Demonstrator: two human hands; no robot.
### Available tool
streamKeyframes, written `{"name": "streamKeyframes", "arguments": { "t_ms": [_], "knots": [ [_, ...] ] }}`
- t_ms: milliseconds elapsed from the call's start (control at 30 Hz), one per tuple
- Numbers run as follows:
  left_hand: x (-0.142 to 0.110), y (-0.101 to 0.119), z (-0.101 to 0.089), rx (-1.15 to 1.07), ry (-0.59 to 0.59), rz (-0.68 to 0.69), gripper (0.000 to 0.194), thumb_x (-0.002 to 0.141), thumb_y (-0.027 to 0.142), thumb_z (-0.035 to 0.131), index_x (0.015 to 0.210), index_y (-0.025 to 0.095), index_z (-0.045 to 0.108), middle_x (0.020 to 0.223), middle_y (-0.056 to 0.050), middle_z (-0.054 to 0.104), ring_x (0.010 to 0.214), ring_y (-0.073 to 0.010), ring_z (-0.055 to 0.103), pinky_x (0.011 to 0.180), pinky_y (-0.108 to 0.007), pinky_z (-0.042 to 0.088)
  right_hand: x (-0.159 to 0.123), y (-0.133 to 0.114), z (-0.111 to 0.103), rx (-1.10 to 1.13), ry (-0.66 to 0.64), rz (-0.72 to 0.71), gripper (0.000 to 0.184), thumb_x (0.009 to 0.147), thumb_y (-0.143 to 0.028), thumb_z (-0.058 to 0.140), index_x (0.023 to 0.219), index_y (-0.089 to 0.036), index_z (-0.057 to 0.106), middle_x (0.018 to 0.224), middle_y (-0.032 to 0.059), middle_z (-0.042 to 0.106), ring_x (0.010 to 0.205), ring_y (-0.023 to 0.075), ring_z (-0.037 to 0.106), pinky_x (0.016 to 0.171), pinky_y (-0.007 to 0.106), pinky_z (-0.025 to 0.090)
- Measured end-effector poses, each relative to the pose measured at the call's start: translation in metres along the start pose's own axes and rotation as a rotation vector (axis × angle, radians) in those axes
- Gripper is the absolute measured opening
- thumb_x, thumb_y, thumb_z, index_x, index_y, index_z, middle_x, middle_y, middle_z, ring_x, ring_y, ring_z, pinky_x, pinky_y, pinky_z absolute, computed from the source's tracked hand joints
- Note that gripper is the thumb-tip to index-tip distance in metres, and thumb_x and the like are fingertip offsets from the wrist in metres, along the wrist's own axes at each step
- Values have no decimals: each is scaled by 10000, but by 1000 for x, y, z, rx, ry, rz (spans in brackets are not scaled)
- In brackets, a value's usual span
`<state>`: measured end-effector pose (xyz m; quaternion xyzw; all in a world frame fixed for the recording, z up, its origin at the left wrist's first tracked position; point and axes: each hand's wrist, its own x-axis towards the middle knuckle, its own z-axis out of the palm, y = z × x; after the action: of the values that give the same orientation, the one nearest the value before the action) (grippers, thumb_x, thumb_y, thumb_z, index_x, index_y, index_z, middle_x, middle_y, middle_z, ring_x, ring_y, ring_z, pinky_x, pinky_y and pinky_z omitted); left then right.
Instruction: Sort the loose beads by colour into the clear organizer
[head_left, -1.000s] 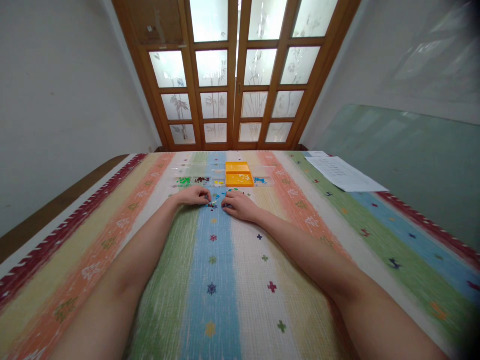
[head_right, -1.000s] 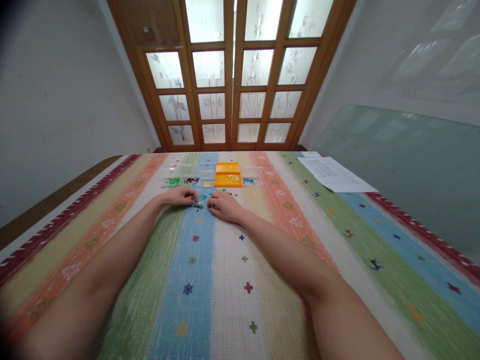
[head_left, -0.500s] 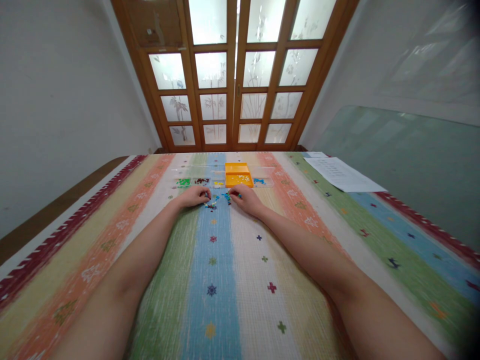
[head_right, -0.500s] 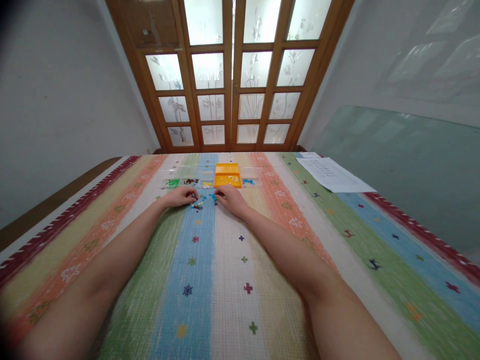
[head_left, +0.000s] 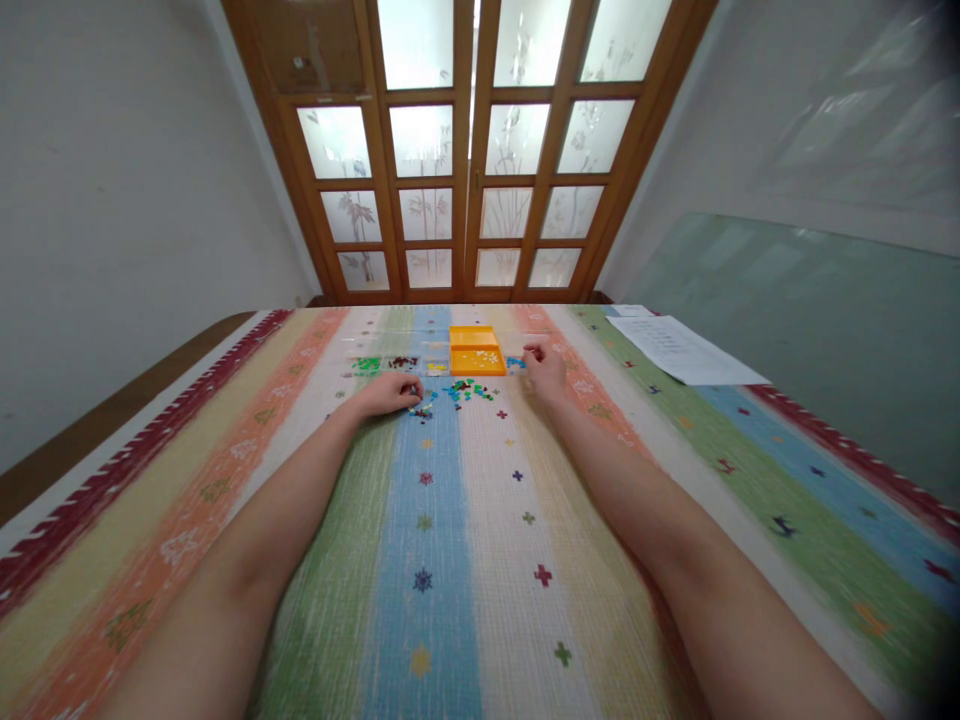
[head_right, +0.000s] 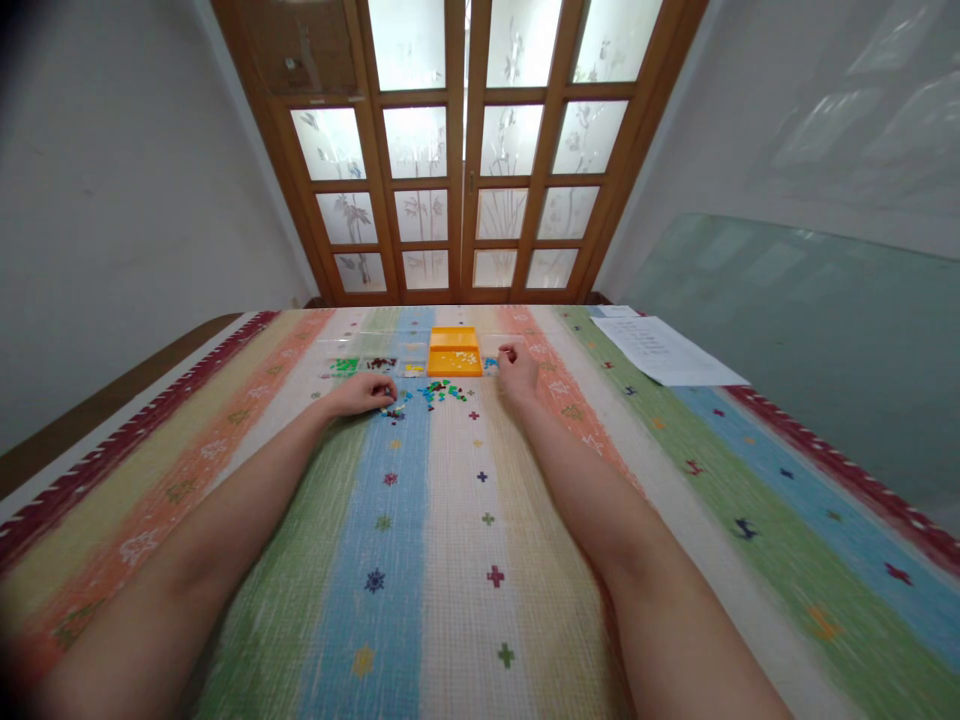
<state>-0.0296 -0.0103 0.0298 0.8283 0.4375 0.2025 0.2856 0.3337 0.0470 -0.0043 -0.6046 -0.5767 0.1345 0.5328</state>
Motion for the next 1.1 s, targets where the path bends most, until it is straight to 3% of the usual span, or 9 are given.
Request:
{"name": "streamKeyframes", "arguments": {
  "t_ms": [333,567,667,833,1000,1100],
  "knots": [
    [2,-7,4,-31,85,0,165,803,331,682,873,210,769,640,13,587,615,-154,493,615,-259,332,-11,-9,6,36,-61,-45,257,877,-326,513,967,-186,708,901,81,725,826,226,627,783,342,474],
    [4,-20,5,86,375,-58,175,820,318,654,906,219,770,593,16,525,594,-165,469,621,-268,325,-19,-14,13,44,-132,-106,272,865,-286,495,973,-190,725,928,64,746,840,215,647,791,335,478],
    [5,-24,5,189,494,-133,211,848,322,614,955,223,767,641,0,576,639,-181,515,639,-272,335,-24,-19,14,32,-161,-130,271,867,-271,496,981,-189,728,930,60,750,833,205,643,791,324,474],
    [5,-26,3,318,647,-370,265,897,357,557,1018,234,758,747,-30,665,715,-205,576,650,-281,344,-33,-32,18,-1,-219,-176,249,881,-248,505,976,-190,728,919,48,747,816,194,638,781,310,469],
    [7,-29,3,340,699,-500,272,905,420,573,987,242,761,812,-47,699,768,-224,611,633,-285,342,-46,-52,23,-13,-332,-258,208,912,-219,524,967,-203,724,925,38,745,834,190,649,798,307,472],
    [7,-30,2,349,700,-544,281,913,432,574,986,242,768,827,-50,712,778,-228,620,630,-285,346,-60,-71,26,-19,-486,-363,175,932,-205,550,948,-202,724,947,44,743,871,189,650,820,308,474]
  ]
}}
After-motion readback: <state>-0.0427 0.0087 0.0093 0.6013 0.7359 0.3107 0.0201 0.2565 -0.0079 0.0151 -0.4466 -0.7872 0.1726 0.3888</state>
